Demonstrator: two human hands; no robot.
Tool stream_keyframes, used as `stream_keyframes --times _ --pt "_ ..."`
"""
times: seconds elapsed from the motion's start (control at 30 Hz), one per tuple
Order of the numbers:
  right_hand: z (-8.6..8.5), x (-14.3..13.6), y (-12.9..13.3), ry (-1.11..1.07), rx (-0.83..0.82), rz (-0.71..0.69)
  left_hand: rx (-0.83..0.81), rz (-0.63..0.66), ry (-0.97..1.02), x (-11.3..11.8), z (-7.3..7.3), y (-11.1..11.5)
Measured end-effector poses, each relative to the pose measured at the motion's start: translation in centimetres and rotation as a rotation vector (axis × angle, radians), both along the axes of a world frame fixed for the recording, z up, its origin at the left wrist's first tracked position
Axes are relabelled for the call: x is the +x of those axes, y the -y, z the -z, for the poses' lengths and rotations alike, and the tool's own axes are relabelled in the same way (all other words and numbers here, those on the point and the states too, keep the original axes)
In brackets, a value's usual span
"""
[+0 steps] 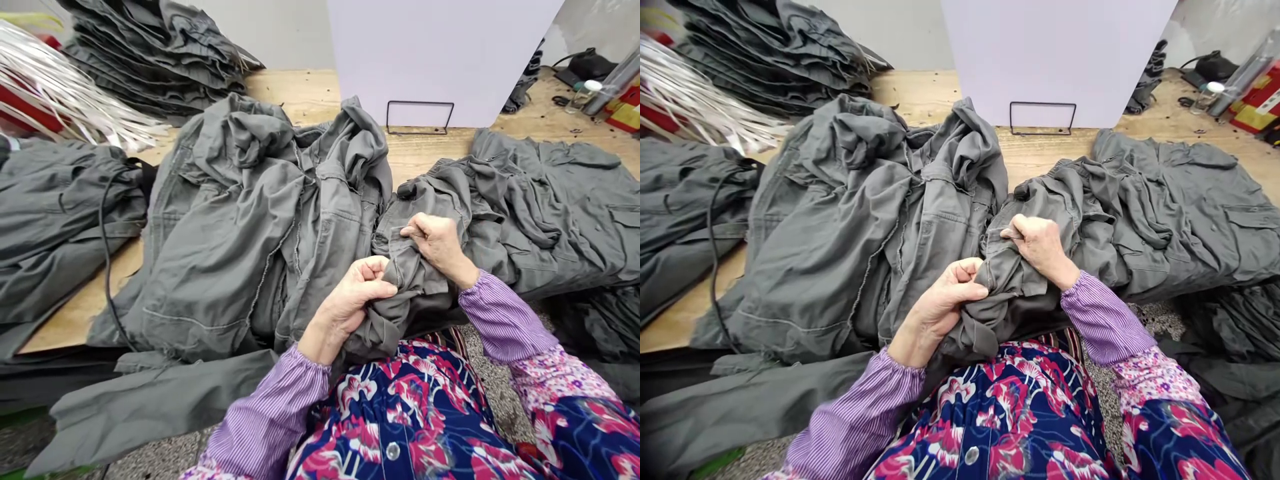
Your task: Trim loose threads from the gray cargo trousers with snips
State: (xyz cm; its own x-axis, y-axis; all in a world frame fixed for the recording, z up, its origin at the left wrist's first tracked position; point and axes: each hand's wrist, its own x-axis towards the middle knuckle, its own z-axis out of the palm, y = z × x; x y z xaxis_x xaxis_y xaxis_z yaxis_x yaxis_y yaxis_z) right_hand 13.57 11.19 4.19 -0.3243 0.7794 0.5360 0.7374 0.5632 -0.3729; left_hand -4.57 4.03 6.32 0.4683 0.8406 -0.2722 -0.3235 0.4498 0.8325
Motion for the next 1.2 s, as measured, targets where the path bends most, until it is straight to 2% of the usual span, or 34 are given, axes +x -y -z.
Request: stream_keyframes --times 0.13,0.23,0.3,0.4,0.5,0.63,0.73,0.83,0.9,1.0,1.13,1.2 --pt "3.7 -1.0 -0.3 -0.206 -0.331 -0.092 -0.092 -0.093 0.152 1.5 0.3 0.3" --pt "4.7 -0.5 0.1 -0.241 -0.367 -0.078 -0.086 -0.101 0.176 2.1 0.5 0.0" --pt "3.9 0.2 0.6 -0.256 -0.263 -0.033 -0.062 -0.117 0.165 2.2 0.6 -0.1" --pt "1.5 0.8 2.4 -0.342 -0.073 0.052 -0.020 -0.165 0.106 1.9 0.5 -0.3" --pt "-0.5 0.7 4.9 -0.398 -0.087 0.008 -0.002 -0.228 0.032 1.7 0.6 -0.2" --pt "-0.3 0.0 7.6 -0.296 -0.137 -0.094 0.037 -0.274 -0.035 1.6 0.7 0.0" --pt "0.3 -0.4 8.6 -0.302 -0.125 -0.062 0.073 -0.329 -0.081 1.7 0.7 0.2" --pt "0.2 -0.9 9.1 -0.314 -0.127 -0.054 0.096 -0.374 -0.111 1.8 0.5 0.4" --pt "-0.1 -1.1 9.4 -0.305 -0.190 -0.032 0.104 -0.388 -0.121 2.0 0.5 0.6" --pt "-0.2 -1.3 9.5 -0.360 -0.368 -0.009 0.102 -0.403 -0.113 2.1 0.8 0.9" --pt "-0.1 -1.1 9.3 -0.461 -0.607 -0.121 0.091 -0.396 -0.080 2.1 1.2 1.1" --pt "-0.2 -0.8 9.2 -0.590 -0.726 -0.158 0.091 -0.386 -0.061 2.1 1.1 1.2"
